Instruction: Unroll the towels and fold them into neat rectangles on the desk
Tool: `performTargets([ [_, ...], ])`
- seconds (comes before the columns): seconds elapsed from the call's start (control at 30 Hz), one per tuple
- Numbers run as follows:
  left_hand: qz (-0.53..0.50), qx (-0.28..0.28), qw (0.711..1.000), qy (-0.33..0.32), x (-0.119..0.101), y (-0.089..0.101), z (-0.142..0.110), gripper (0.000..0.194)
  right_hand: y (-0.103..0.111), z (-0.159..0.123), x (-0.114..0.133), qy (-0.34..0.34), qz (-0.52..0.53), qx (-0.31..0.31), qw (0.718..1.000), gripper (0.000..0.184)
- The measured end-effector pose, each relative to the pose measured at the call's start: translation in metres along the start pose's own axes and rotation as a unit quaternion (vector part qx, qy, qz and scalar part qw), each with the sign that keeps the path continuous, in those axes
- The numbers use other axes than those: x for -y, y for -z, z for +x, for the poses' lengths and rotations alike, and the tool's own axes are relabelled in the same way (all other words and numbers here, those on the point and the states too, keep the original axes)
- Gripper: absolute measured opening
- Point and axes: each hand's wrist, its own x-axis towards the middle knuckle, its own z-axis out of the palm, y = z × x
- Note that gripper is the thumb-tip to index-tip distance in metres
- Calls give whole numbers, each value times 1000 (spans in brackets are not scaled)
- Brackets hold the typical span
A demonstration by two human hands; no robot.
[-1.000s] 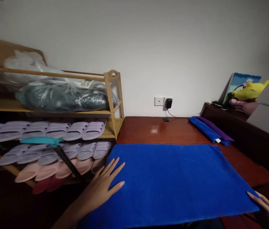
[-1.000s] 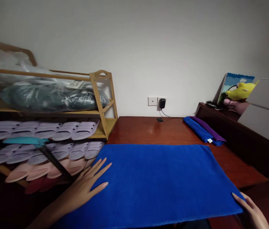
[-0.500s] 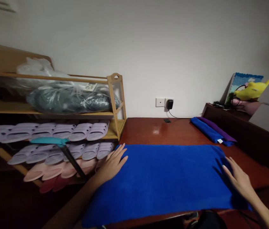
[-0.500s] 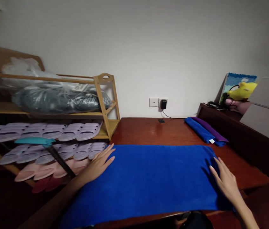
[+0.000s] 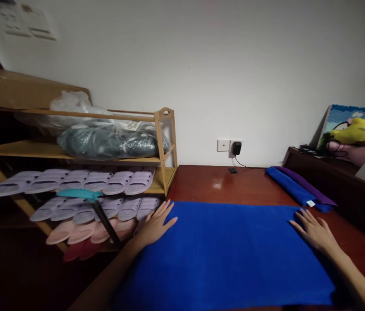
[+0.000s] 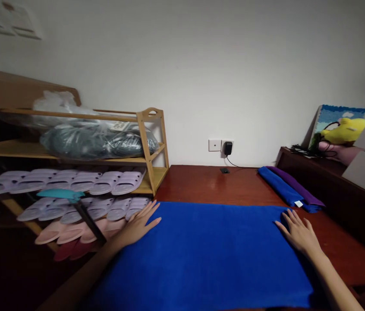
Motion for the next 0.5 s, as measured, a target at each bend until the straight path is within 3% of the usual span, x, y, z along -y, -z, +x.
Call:
performTargets([
  [0.13,8,-25,1000,-14,14,-4,-3,61,7,12,6,4,70,14,997,66],
  [0.33,6,-30,999,-12,27,-3,-16,59,-20,37,17,-38,5,92,995,72],
  [0.5,-25,-15,999,-23,33,-4,-16,62,-22,54,22,-19,11,131,991,79],
])
